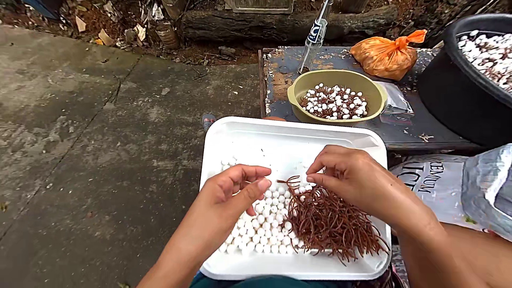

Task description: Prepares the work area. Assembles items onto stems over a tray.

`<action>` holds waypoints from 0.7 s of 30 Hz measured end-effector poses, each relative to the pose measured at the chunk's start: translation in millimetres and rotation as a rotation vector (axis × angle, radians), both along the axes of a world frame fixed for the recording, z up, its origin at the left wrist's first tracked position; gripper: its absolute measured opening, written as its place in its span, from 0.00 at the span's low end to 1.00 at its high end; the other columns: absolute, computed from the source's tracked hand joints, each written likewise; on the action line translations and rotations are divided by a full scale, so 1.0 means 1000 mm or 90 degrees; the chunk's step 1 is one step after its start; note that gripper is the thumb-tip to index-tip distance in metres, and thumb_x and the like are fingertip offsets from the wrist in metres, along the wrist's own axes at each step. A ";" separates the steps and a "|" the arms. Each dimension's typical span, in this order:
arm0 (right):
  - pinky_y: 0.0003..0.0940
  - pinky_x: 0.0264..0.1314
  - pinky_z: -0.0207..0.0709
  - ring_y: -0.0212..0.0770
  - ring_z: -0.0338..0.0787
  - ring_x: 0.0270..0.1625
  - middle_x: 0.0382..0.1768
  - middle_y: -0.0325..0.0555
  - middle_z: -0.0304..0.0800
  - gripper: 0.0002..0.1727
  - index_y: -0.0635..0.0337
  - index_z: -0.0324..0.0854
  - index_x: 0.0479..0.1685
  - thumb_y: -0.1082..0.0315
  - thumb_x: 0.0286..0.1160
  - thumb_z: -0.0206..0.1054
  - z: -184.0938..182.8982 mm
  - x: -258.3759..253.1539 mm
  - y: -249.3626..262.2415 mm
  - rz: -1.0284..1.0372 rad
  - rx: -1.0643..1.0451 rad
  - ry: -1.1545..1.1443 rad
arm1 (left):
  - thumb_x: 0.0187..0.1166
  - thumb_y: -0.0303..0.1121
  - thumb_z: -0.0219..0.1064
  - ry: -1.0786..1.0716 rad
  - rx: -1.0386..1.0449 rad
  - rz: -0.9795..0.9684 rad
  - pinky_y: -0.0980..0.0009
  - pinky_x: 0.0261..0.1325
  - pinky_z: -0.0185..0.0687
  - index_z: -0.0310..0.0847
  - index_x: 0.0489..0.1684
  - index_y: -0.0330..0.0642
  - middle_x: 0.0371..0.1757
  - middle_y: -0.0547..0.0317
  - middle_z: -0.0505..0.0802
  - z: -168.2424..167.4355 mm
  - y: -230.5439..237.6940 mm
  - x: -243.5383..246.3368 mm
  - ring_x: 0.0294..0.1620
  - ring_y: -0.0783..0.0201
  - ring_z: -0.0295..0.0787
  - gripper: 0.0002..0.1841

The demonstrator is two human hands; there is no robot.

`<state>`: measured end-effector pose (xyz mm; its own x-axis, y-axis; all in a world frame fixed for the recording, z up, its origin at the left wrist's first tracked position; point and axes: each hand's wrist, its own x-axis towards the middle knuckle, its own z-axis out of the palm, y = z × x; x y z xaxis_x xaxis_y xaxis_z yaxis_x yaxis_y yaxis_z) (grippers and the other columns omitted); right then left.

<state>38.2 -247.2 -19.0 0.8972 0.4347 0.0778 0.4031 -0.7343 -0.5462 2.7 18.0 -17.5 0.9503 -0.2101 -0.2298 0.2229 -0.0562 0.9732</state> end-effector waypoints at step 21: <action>0.11 0.37 0.69 0.21 0.78 0.41 0.47 0.36 0.81 0.07 0.50 0.89 0.45 0.62 0.79 0.68 0.001 -0.026 0.044 0.031 0.180 -0.221 | 0.83 0.23 0.64 0.188 -0.174 0.005 0.84 0.30 0.82 0.89 0.37 0.38 0.33 0.59 0.94 0.008 -0.015 -0.004 0.28 0.76 0.89 0.07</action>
<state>12.1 -203.6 -18.1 0.7760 0.3947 0.4920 0.6284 -0.5509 -0.5492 -1.7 2.8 -9.7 0.8539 -0.2944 -0.4292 0.4941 0.1993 0.8462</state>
